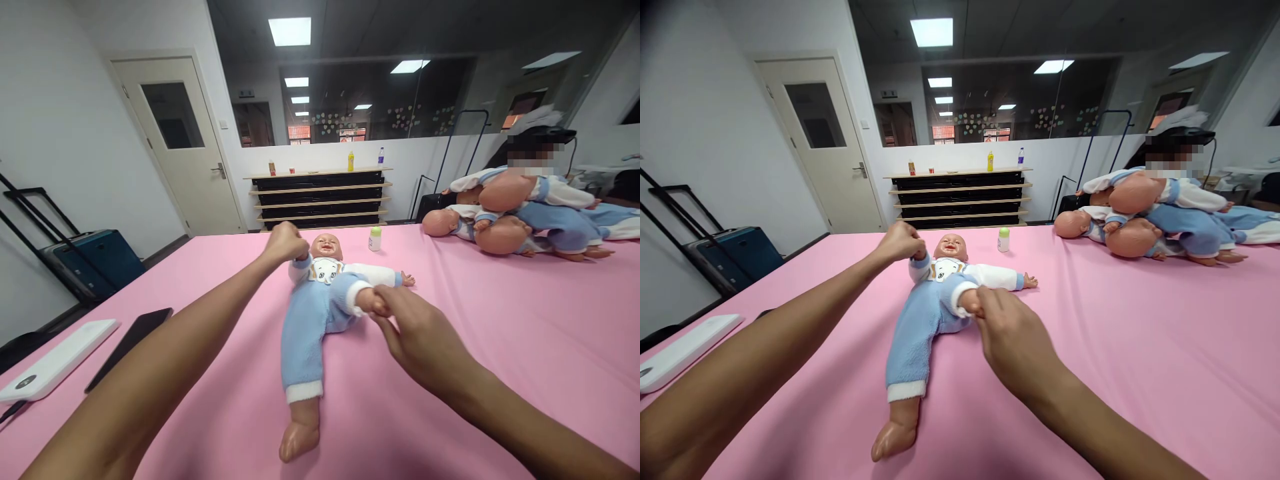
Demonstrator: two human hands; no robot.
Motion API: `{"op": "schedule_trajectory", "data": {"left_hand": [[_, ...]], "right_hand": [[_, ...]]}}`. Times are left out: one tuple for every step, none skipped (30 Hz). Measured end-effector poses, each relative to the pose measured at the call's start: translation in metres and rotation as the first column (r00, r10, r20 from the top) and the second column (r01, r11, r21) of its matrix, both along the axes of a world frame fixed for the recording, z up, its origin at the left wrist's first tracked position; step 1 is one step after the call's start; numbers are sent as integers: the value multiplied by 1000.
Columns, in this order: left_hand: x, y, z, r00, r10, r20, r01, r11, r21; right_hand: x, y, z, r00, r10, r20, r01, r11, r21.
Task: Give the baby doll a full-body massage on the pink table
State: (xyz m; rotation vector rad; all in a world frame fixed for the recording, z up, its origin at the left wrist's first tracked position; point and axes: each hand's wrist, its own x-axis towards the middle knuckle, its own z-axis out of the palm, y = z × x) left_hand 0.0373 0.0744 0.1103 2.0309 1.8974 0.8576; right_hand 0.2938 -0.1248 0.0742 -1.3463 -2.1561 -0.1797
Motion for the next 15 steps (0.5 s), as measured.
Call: {"op": "schedule_trajectory", "data": {"left_hand": [[21,-2,4,997,-24,-80,24,1000,5],[41,-5,5,988,-60,-141,62,998,9],[58,-8,3,976,-114,-184,115,993,-8],[74,-12,0,963,-166,-210,167,986,-14],[86,-15,-4,952,-207,-227,208,978,-18],[95,-17,-8,943,-234,-236,236,972,-18],[100,-19,-12,939,-245,-241,250,968,-11],[102,-20,-15,937,-247,-247,254,967,-4],[101,-19,-15,938,-243,-247,250,968,-2],[97,-17,-15,943,-231,-240,237,972,-5],[89,-15,-12,951,-210,-225,213,977,-11],[79,-11,-9,963,-176,-202,176,984,-16],[66,-6,-5,977,-132,-170,131,991,-18],[51,-2,-2,989,-80,-125,79,997,-13],[34,3,1,997,-30,-67,30,1000,0]], "right_hand": [[-13,7,4,998,11,62,-9,1000,-27],[-27,15,5,992,20,126,-14,999,-53],[-40,22,4,982,37,184,-24,997,-73],[-51,29,1,972,59,229,-41,996,-83],[-61,36,-3,963,80,258,-60,995,-85],[-68,42,-8,958,99,270,-80,994,-80],[-74,47,-13,956,111,272,-95,993,-71],[-76,50,-16,956,118,268,-104,992,-65],[-77,52,-18,958,118,262,-105,992,-65],[-75,51,-18,961,112,254,-98,993,-68],[-71,49,-17,965,100,241,-85,994,-73],[-65,46,-14,972,87,217,-72,995,-75],[-58,41,-11,981,70,182,-58,996,-72],[-49,34,-8,989,54,138,-45,997,-66],[-39,26,-6,995,38,92,-33,998,-59]]}}
